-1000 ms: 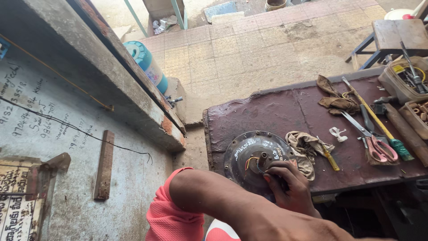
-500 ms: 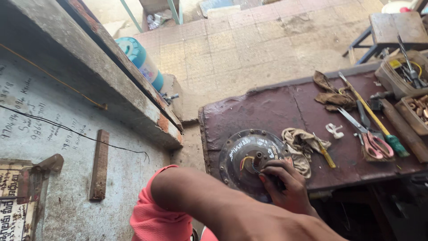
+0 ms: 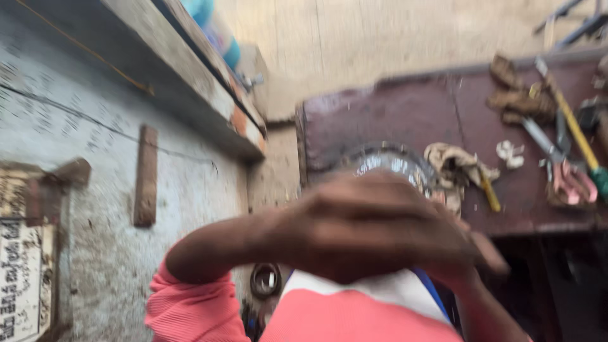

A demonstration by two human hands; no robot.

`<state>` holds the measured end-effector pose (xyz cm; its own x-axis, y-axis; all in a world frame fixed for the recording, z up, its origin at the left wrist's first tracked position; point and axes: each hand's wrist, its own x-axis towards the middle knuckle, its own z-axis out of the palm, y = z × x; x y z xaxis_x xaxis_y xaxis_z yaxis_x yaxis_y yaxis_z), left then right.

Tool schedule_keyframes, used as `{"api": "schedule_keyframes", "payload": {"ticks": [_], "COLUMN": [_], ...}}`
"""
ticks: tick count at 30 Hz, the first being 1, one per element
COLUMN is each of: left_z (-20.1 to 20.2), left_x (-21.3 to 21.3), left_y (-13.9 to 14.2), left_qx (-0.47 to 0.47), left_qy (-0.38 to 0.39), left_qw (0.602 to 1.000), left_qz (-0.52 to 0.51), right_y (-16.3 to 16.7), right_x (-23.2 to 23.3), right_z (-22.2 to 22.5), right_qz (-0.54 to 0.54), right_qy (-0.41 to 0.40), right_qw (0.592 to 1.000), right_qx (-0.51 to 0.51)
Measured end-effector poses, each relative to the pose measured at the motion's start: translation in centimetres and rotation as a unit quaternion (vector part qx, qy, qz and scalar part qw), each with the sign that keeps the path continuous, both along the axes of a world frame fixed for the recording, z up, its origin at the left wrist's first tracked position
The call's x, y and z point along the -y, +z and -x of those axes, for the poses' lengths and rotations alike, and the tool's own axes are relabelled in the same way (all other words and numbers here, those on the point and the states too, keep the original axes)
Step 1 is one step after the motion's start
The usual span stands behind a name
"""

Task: The person uses a screwdriver to adjust wires and components inside a circular metal housing. They repeatedly tighten screws, reposition wires, and manipulate the internal parts of the device on a workbench.

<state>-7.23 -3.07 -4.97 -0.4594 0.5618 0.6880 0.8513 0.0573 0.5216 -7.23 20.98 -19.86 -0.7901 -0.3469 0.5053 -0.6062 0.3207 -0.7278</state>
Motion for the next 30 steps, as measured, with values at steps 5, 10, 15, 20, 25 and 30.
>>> {"api": "schedule_keyframes", "payload": {"ticks": [5,10,15,20,25,30], "left_z": [0.9,-1.6,-3.3,-3.4,-4.0,-4.7], "left_x": [3.8,3.7,2.8,2.2,1.5,2.5], "left_y": [-7.1,-12.6,-14.5,-14.3,-14.7,-13.0], "left_qx": [0.126,0.158,0.203,0.136,0.0,-0.005], "left_qy": [0.167,0.202,0.234,0.254,0.282,0.261], "left_qw": [0.977,0.966,0.951,0.957,0.959,0.964], "left_qz": [0.049,0.028,-0.023,-0.045,0.03,-0.043], "right_y": [0.8,3.0,4.9,5.5,5.2,4.4], "right_x": [0.1,1.4,3.5,4.5,4.0,2.6], "right_z": [-0.6,-1.1,-1.4,-0.1,-1.4,-3.4], "right_qz": [-0.02,-0.034,-0.156,-0.224,-0.15,-0.054], "right_qy": [0.005,-0.022,-0.053,-0.013,-0.069,-0.097], "right_qw": [1.0,0.999,0.968,0.944,0.96,0.978], "right_qx": [0.02,0.023,-0.19,-0.24,-0.228,-0.175]}}
